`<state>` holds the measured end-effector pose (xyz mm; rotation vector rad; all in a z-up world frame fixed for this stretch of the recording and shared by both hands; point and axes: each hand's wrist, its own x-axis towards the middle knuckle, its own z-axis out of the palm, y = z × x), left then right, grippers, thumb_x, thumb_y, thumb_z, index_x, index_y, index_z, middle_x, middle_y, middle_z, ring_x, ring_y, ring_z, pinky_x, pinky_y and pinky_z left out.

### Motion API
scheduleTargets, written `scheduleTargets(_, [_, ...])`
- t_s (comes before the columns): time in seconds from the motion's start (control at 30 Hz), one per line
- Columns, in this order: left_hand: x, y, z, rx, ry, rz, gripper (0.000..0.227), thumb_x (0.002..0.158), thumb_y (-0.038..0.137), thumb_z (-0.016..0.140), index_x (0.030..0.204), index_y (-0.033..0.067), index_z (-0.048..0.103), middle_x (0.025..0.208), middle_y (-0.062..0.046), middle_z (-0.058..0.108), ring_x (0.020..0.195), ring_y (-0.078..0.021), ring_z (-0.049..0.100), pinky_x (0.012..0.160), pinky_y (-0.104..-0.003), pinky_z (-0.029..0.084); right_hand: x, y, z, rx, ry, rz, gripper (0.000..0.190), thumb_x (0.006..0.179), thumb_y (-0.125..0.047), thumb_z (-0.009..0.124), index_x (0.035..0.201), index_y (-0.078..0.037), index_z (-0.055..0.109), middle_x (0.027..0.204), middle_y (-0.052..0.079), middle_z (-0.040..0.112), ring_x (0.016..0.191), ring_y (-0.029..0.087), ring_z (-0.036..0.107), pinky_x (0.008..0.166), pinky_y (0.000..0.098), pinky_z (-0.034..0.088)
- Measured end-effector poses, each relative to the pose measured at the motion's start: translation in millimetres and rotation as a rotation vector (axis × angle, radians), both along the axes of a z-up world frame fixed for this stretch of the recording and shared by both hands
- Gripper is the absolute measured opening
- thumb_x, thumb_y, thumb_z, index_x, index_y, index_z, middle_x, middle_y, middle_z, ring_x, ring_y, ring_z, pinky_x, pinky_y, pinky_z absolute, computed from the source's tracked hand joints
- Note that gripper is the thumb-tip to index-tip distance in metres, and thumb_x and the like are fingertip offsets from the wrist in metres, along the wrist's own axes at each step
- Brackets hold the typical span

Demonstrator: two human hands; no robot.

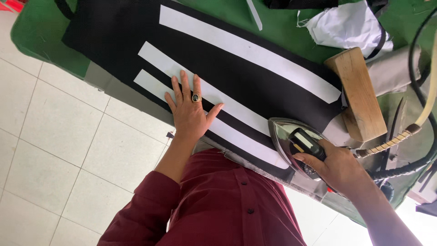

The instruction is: The person irons a piece of black fabric with white stripes on a green work table using a steam iron and a wooden block. They smooth the fabric, apply heat, and adjust the material's position on the table.

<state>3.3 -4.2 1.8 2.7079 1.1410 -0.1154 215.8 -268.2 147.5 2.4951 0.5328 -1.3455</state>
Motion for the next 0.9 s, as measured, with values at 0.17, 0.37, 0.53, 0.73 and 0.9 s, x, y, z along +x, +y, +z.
scheduleTargets(0.17, [0.1, 1.0, 4.0, -0.008, 0.001, -0.008, 0.107, 0.096, 0.079, 0.054, 0.165, 0.0122, 0.009, 0.169, -0.021, 0.0, 0.156, -0.0444, 0.0, 0.118, -0.073, 0.018, -0.6, -12.1, -13.5, 0.091, -0.04, -0.02, 0.074, 0.077, -0.074, 0.059, 0.122, -0.015, 0.062, 0.085, 0.022, 0.077, 0.09, 0.037, 0.075, 0.084, 0.0454, 0.058])
scheduleTargets(0.37, [1.0, 0.6, 6.1, -0.002, 0.051, -0.006, 0.107, 0.096, 0.083, 0.044, 0.165, 0.0123, 0.004, 0.169, -0.02, -0.003, 0.156, -0.0433, -0.002, 0.12, -0.07, 0.016, -7.8, 5.8, 2.1, 0.074, -0.068, -0.165, 0.066, 0.083, -0.071, 0.059, 0.116, -0.014, 0.067, 0.089, 0.018, 0.076, 0.088, 0.035, 0.074, 0.083, 0.0451, 0.057])
scheduleTargets(0.53, [0.1, -0.5, 3.4, 0.033, -0.004, -0.011, 0.106, 0.096, 0.081, 0.051, 0.164, 0.011, 0.011, 0.169, -0.021, 0.003, 0.156, -0.0449, 0.004, 0.117, -0.072, 0.021, -9.3, 10.9, 6.3, 0.112, -0.073, -0.229, 0.062, 0.083, -0.067, 0.062, 0.121, -0.019, 0.069, 0.092, 0.017, 0.079, 0.092, 0.035, 0.074, 0.085, 0.0443, 0.057])
scheduleTargets(0.73, [0.4, -0.6, 3.8, 0.071, -0.035, -0.012, 0.105, 0.094, 0.08, 0.054, 0.163, 0.0094, 0.019, 0.168, -0.023, 0.01, 0.155, -0.0456, 0.011, 0.114, -0.073, 0.026, 3.5, -3.1, -9.8, 0.113, -0.043, -0.007, 0.07, 0.08, -0.072, 0.058, 0.119, -0.014, 0.063, 0.081, 0.018, 0.075, 0.085, 0.034, 0.075, 0.08, 0.044, 0.058])
scheduleTargets(0.9, [-2.3, -0.6, -4.2, 0.122, -0.031, -0.024, 0.107, 0.093, 0.082, 0.052, 0.163, 0.0087, 0.017, 0.168, -0.024, 0.011, 0.155, -0.0458, 0.012, 0.114, -0.072, 0.028, 7.3, 1.3, -11.7, 0.169, -0.081, 0.171, 0.074, 0.077, -0.075, 0.057, 0.118, -0.013, 0.061, 0.058, 0.014, 0.068, 0.065, 0.029, 0.073, 0.061, 0.04, 0.057])
